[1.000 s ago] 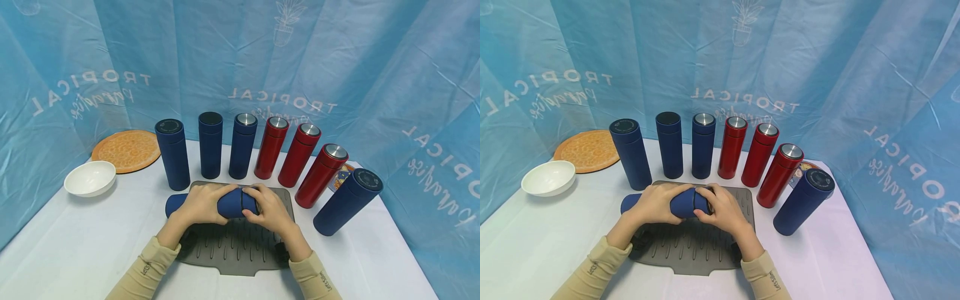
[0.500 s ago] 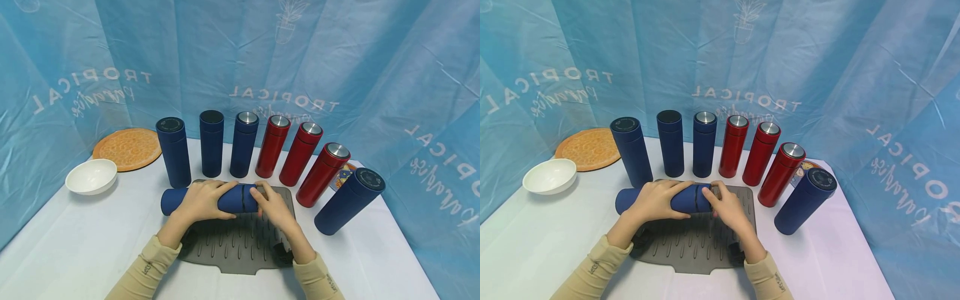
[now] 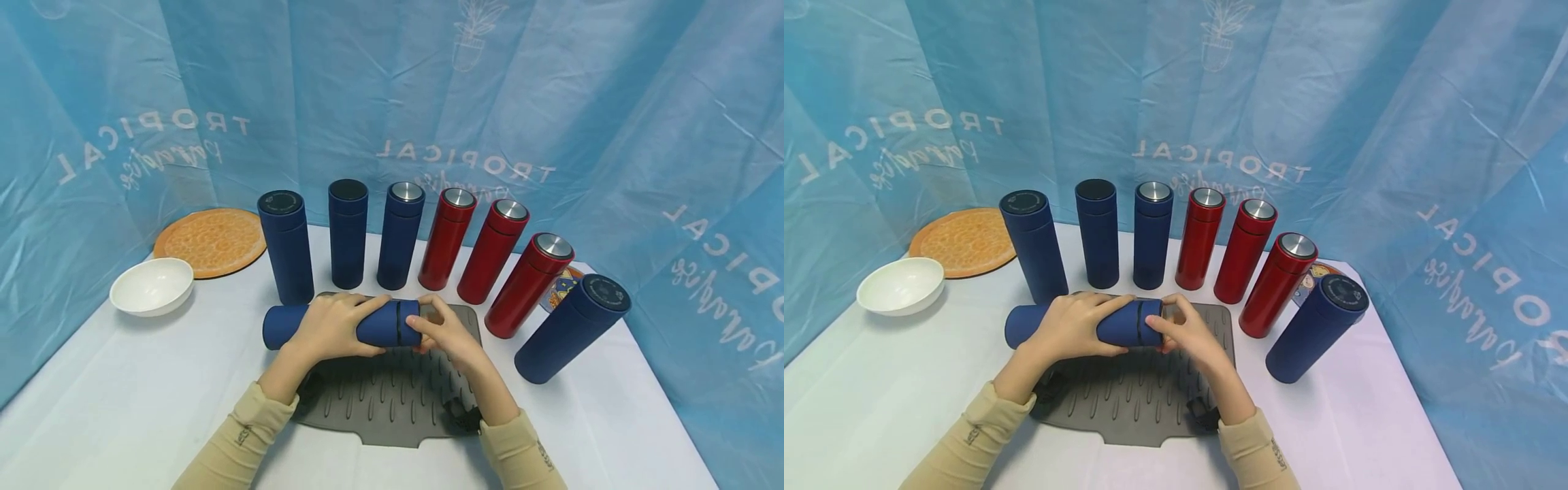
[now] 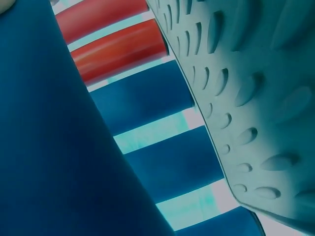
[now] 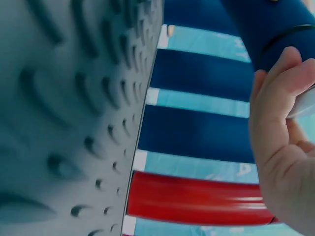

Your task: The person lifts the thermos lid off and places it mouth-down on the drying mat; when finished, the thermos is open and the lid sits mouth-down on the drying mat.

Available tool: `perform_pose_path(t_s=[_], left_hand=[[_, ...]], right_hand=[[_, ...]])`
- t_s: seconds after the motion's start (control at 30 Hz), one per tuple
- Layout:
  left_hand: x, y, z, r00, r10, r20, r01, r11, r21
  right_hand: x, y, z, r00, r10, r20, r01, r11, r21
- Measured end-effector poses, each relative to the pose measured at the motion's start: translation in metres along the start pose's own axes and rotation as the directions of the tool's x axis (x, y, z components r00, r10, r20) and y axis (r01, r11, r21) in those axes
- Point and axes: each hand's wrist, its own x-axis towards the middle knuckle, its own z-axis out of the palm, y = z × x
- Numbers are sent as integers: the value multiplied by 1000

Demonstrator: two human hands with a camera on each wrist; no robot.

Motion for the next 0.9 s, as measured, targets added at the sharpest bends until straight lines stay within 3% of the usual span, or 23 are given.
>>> perform_pose_path(t_s=[0.23, 0.43, 0.9], left_hand=[[0, -1, 0, 999, -8, 43, 10, 999, -33], [1, 0, 0, 998, -5, 57, 7, 999, -37], [2, 2, -3, 992, -32, 118, 36, 999, -32]], right_hand=[[-1, 4, -6, 994, -100, 41, 102, 992, -73], [-1, 4, -10, 988, -121, 93, 127, 990, -67], [-1, 5, -17, 966, -194, 170, 230, 947, -226]])
